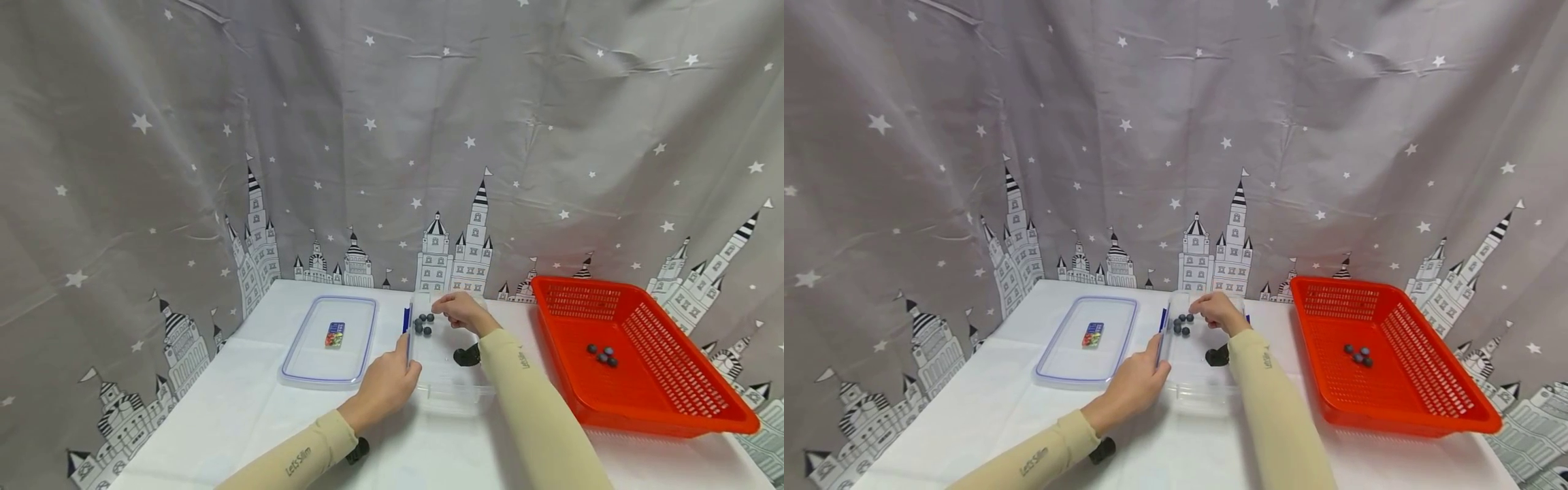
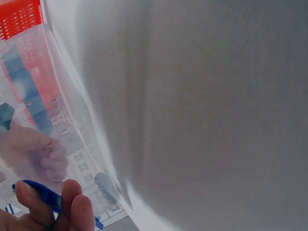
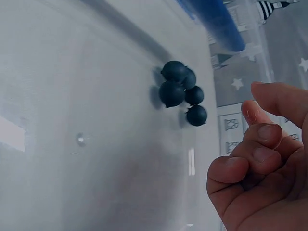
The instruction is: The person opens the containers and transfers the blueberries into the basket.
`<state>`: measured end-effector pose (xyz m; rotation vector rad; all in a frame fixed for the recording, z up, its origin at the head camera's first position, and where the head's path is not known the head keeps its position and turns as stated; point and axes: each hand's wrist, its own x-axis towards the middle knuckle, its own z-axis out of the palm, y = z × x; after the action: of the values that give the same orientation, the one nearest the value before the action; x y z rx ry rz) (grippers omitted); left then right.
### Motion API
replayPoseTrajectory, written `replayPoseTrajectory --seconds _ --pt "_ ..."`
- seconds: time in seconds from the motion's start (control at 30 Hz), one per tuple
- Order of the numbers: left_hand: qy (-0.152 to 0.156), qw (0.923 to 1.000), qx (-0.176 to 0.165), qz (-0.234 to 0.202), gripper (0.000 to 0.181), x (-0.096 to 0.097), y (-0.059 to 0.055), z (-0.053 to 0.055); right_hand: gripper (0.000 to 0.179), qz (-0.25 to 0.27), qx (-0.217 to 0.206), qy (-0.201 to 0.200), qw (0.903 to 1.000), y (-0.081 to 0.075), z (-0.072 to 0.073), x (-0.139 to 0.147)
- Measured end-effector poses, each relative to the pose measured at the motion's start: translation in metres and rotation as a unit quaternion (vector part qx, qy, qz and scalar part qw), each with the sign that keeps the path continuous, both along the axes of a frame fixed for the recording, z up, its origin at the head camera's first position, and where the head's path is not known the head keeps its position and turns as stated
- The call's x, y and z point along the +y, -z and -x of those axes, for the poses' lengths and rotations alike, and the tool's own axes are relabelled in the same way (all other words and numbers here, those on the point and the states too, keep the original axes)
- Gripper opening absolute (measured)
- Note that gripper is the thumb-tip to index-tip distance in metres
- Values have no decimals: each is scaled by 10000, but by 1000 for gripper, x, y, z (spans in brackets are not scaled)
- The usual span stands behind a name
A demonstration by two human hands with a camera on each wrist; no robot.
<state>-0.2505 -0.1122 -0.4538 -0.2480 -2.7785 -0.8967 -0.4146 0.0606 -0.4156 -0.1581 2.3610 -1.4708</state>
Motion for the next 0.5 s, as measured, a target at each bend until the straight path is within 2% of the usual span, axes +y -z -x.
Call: replayPoseTrajectory --seconds 0.5 --pt "-24 10000 -42 7 65 0 -1 -1 23 -233 -190 212 9993 16 -1 -7"
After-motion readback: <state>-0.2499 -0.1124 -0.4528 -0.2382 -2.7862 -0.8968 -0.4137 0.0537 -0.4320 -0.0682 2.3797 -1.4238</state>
